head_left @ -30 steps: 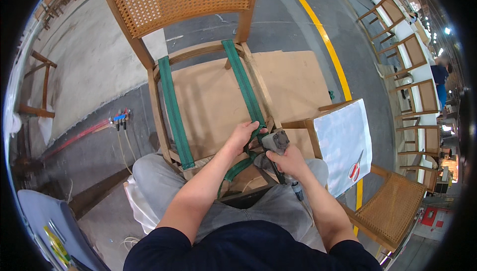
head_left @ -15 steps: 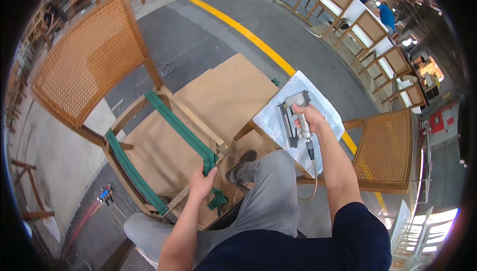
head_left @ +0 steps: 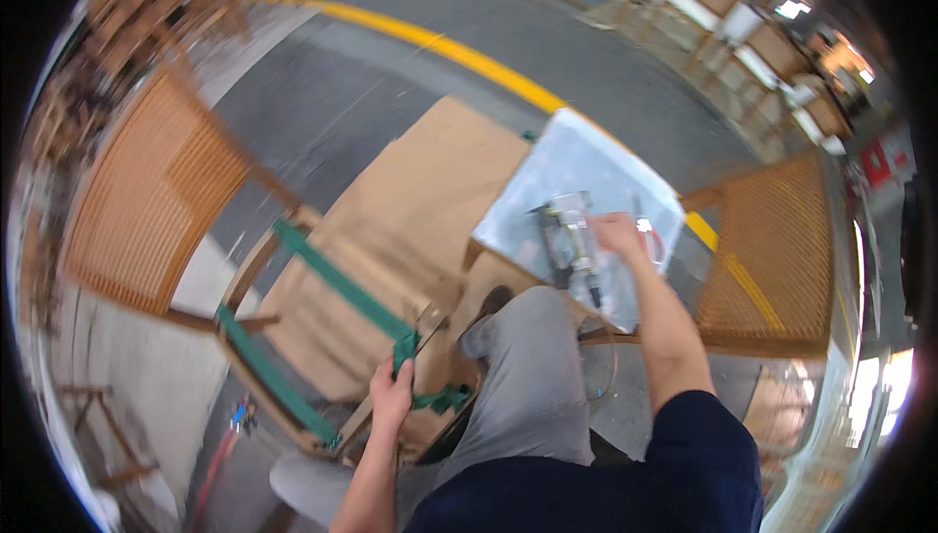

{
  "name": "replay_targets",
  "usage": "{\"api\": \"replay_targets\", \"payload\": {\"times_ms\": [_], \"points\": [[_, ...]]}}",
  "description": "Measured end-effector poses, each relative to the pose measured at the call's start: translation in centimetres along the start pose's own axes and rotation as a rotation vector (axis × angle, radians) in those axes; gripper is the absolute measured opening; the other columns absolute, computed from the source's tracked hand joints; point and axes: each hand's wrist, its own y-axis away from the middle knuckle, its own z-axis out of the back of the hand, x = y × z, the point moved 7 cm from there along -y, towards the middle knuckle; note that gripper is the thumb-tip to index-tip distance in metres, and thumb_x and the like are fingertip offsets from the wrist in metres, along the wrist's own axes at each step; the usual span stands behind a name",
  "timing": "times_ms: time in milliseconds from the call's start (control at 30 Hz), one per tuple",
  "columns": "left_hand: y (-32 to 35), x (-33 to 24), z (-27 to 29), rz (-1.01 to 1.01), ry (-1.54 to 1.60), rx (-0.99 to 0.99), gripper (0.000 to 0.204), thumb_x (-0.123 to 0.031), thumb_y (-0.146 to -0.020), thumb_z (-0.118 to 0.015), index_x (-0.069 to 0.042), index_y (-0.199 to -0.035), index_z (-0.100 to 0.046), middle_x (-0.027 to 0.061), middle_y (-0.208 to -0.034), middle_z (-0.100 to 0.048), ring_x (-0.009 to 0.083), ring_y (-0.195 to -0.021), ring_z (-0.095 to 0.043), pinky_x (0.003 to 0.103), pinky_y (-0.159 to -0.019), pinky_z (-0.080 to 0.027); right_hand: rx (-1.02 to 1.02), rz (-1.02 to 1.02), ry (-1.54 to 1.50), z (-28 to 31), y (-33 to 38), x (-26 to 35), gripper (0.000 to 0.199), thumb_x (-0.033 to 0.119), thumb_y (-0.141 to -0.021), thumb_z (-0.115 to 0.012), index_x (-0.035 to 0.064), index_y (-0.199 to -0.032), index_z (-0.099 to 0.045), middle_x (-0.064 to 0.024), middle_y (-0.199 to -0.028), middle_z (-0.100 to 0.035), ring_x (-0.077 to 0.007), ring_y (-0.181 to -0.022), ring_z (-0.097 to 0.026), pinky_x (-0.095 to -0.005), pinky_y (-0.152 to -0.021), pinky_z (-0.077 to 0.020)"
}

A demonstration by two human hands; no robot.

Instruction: The person weaves green webbing straps across the seat frame of a wooden chair. They repeatedly stretch, align, and staple the straps using a pneumatic staple gun, then trim excess with scissors. The chair remains upright on the floor throughout.

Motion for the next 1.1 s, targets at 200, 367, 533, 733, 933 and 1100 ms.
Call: {"api": "replay_targets", "payload": {"times_ms": [200, 367, 533, 733, 933, 1100], "points": [[1.0, -4.2, 0.4, 0.249, 0.339, 0.153, 0.034, -0.03, -0.106, -0.066, 0.002, -0.115, -0.072, 0.0121, -0.099, -0.076, 0.0219, -0.088, -0.071, 0.034, -0.082, -0.055, -0.494, 0.079, 0.418, 10.0, 0.1, -8.7, 0.055, 0.025, -0.079, -0.084, 0.0067, -0.129, -0.07, -0.0201, -0.104, -0.078, -0.0408, -0.097, -0.074, -0.0481, -0.085, -0.0579], [0.3, -5.0, 1.5, 0.317, 0.881, 0.307, 0.024, -0.026, -0.11, -0.06, -0.002, -0.11, -0.066, 0.0097, -0.095, -0.076, 0.0196, -0.078, -0.072, 0.034, -0.072, -0.06, -0.216, -0.189, 0.046, 7.6, 0.5, -11.4, 0.073, 0.016, -0.074, -0.088, 0.0032, -0.141, -0.062, -0.0162, -0.098, -0.076, -0.0262, -0.074, -0.073, -0.0409, -0.061, -0.0557], [0.2, -6.6, 2.5, 0.293, 0.962, 0.332, 0.021, -0.02, -0.11, -0.06, 0.0, -0.117, -0.062, 0.0157, -0.107, -0.078, 0.0256, -0.091, -0.077, 0.037, -0.085, -0.066, -0.114, -0.192, 0.023, 5.2, 2.3, -10.8, 0.087, 0.016, -0.077, -0.088, -0.0018, -0.152, -0.048, -0.0072, -0.073, -0.066, -0.0159, -0.047, -0.056, -0.0372, -0.04, -0.0388], [-0.7, -6.0, 3.1, 0.249, 1.033, 0.379, 0.022, -0.016, -0.109, -0.059, 0.002, -0.121, -0.062, 0.0174, -0.111, -0.077, 0.0267, -0.093, -0.078, 0.038, -0.091, -0.066, 0.157, -0.312, -0.932, 7.4, 2.7, -8.5, 0.049, 0.013, -0.085, -0.075, 0.0044, -0.132, -0.063, -0.0058, -0.088, -0.07, -0.0194, -0.069, -0.068, -0.0343, -0.056, -0.0529], [-0.6, -5.4, 3.9, 0.26, 1.073, 0.33, 0.022, -0.015, -0.11, -0.057, 0.004, -0.121, -0.063, 0.0174, -0.108, -0.077, 0.0281, -0.092, -0.078, 0.038, -0.084, -0.067, 0.482, 0.452, -0.411, 0.1, 11.4, 8.7, 0.068, 0.013, -0.087, -0.08, 0.0069, -0.15, -0.054, -0.0097, -0.111, -0.071, -0.0208, -0.095, -0.072, -0.0386, -0.077, -0.0609], [-1.4, -6.0, 3.8, 0.262, 1.044, 0.286, 0.022, -0.014, -0.109, -0.058, 0.004, -0.12, -0.064, 0.0176, -0.105, -0.077, 0.0275, -0.087, -0.078, 0.038, -0.079, -0.068, 0.437, 1.268, 0.603, -10.7, 20.1, 20.3, 0.058, 0.037, -0.082, -0.084, 0.0182, -0.134, -0.066, -0.0094, -0.111, -0.07, -0.0302, -0.107, -0.07, -0.0475, -0.09, -0.0512]]}}
